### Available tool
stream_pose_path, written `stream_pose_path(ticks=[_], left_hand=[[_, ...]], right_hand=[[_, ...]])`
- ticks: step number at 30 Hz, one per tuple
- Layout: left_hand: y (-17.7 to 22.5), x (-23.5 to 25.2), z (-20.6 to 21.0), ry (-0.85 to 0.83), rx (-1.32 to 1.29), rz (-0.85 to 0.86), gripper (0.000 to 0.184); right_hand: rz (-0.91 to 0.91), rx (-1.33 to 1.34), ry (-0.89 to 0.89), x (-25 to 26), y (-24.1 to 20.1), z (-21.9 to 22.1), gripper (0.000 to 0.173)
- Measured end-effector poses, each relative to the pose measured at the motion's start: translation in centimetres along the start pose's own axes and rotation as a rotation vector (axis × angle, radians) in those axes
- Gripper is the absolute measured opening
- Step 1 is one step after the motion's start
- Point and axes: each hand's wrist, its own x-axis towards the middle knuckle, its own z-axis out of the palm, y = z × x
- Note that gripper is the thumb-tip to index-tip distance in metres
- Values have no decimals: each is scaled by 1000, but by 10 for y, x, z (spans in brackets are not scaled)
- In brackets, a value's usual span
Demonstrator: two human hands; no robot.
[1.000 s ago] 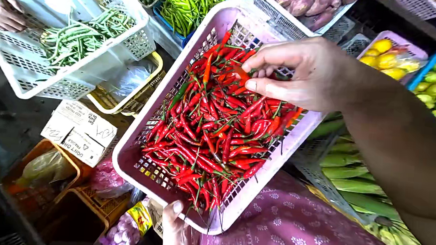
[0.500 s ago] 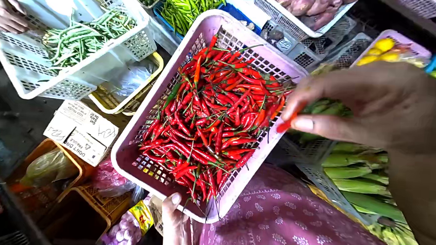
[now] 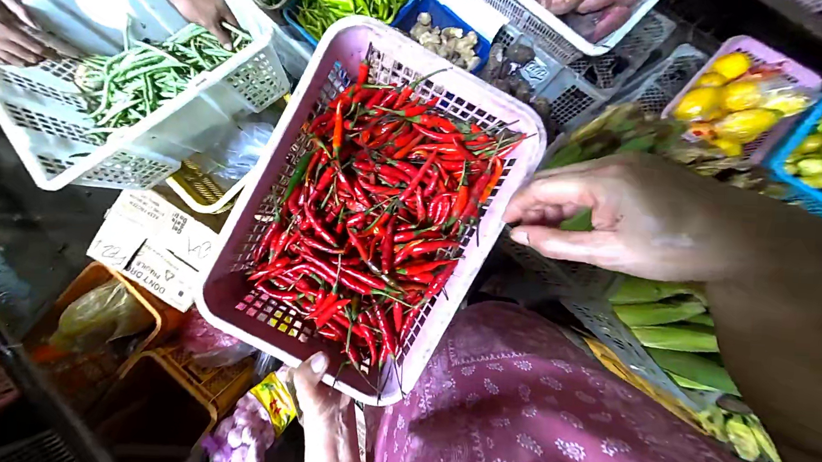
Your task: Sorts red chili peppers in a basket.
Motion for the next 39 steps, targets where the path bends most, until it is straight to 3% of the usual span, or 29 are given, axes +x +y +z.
stream_pose_path(ticks=[3,7,9,14,16,19,22,25,27,30,32,35,39], left_hand=[[-1,-4,0,-45,-44,-29,23],[4,-12,7,-152,-76,-77,23],[4,-16,10,-152,-78,-83,23],[2,-20,8,-199,-133,-121,26],[4,-23,12,-128,-113,-141,25],[7,-25,12,-107,-73,-127,24],[10,-25,15,-73,-49,-131,22],[12,-25,16,-56,-35,-117,22],[12,-24,18,-70,-44,-118,23],[10,-21,14,-85,-33,-134,22],[5,-17,10,-103,-49,-119,22],[-1,-12,3,-186,-99,-92,25],[2,-16,6,-197,-95,-101,26]], right_hand=[[-198,-8,153,16,-22,10,12],[-424,-57,26,40,-40,26,23],[-472,-82,-7,51,-41,36,19],[-321,27,98,75,-42,21,17],[-309,57,128,76,-39,8,19],[-318,-41,128,69,-34,-8,29],[-309,-105,213,58,-25,-14,27],[-195,-148,172,45,-19,-15,23],[-148,-175,141,39,-23,-6,28],[-233,-140,136,38,-33,19,27],[-338,35,108,36,-37,29,21],[-385,185,95,38,-35,14,24],[-205,-94,196,63,-20,-17,32]])
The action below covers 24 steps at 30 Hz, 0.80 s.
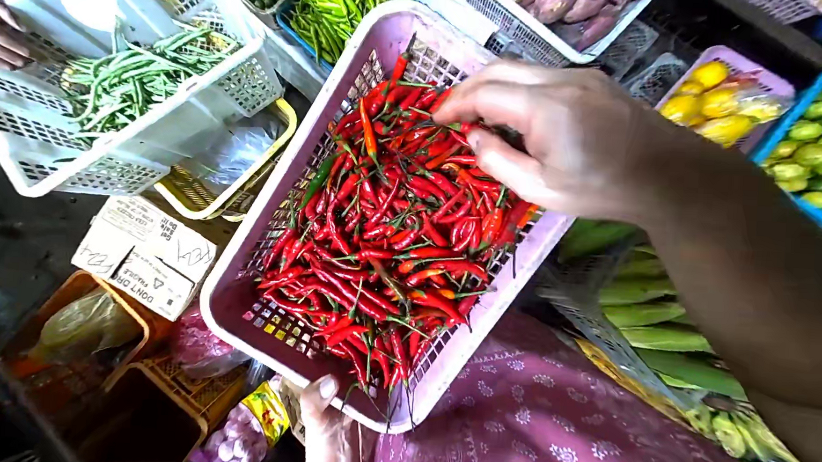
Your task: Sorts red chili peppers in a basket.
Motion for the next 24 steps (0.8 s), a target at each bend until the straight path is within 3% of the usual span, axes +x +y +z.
stream_pose_path(ticks=[4,7,11,14,17,20,24], left_hand=[[-2,0,6,-48,20,-4,27],[-6,-1,6,-31,-1,-31,26],[-8,-3,6,42,32,-51,24],[-7,-5,5,47,31,-78,24],[-4,-6,12,103,20,-60,23],[-2,-7,11,33,-28,-52,25],[0,-13,5,-16,2,-74,26]], right_hand=[[154,-108,-180,15,0,20,43],[146,-68,-159,8,-13,41,36],[-5,89,-144,-16,-41,52,26],[-171,217,-190,-37,-62,56,27],[-236,318,-120,-45,-58,35,28],[-113,72,35,-32,-36,3,25],[41,-98,-103,-21,-21,11,34]])
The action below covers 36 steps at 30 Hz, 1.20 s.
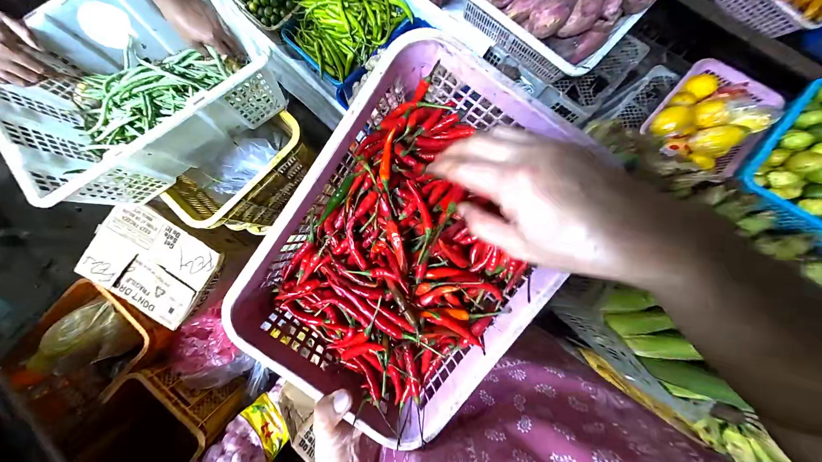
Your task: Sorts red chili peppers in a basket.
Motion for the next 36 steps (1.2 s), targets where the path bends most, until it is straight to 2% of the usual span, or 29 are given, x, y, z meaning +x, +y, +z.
stream_pose_path(ticks=[4,7,11,14,17,20,22,25,28,29,31,34,36], left_hand=[[-1,-8,-2,22,29,-12,25],[0,-7,-2,-48,-10,-13,26],[0,-6,-1,-61,-32,2,26],[3,-10,3,16,1,-41,24],[3,-11,0,-57,48,2,26],[1,-9,-1,-87,42,24,25],[0,-9,-1,-73,33,23,24],[0,-9,3,-27,22,19,25],[2,-9,8,-15,26,28,24],[1,-10,5,-31,20,30,25],[0,-11,-2,-64,2,9,26],[0,-15,-2,-50,4,-15,24],[5,-10,11,-35,34,-9,20]], right_hand=[[-204,144,-23,-13,2,10,18],[-244,240,-41,-22,14,-10,25],[-75,118,88,-13,19,-22,25],[49,68,61,0,12,-10,28],[42,6,50,9,9,4,24],[17,135,117,9,16,2,13],[33,251,167,6,21,-7,18],[89,387,236,1,24,-22,17],[166,188,252,-4,17,-28,28],[137,99,272,-7,13,-27,30],[-3,13,253,-13,8,-24,22],[-174,16,19,-21,12,-16,23],[-194,43,-22,-21,16,-10,27]])
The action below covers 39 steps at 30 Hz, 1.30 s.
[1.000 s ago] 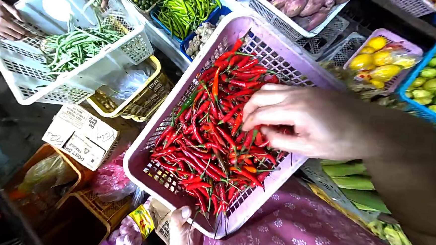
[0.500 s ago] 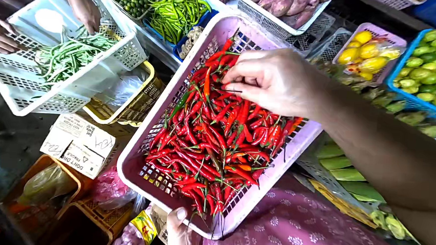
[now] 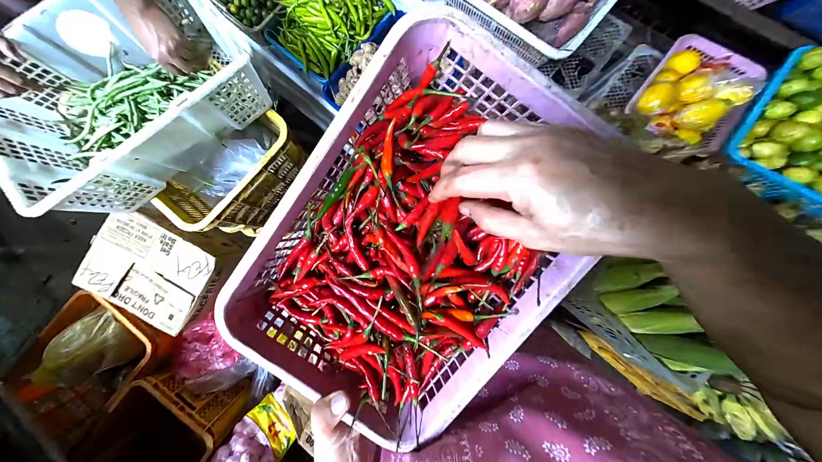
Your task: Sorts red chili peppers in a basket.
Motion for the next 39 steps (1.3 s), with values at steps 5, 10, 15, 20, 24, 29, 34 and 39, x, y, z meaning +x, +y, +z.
stream_pose_path(ticks=[5,10,15,20,24,29,34,39], left_hand=[[7,4,20,56,15,9,15],[-1,4,6,-26,-10,5,21],[-5,9,-4,-100,-17,25,21],[-7,8,-7,-30,-5,-10,22],[-4,12,-3,-40,-11,16,19],[-7,14,-12,10,-53,25,23],[-10,27,-23,1,-48,101,25],[-10,29,-19,28,-7,116,22]], right_hand=[[44,77,42,5,1,-1,24],[10,-7,-124,9,3,-8,18],[-71,-16,-130,6,8,-3,19],[-56,-12,-152,10,13,2,13],[-35,210,101,6,21,-7,15],[90,180,59,-56,17,-62,14],[280,-10,76,-71,12,-54,26],[205,17,196,-19,-16,17,35]])
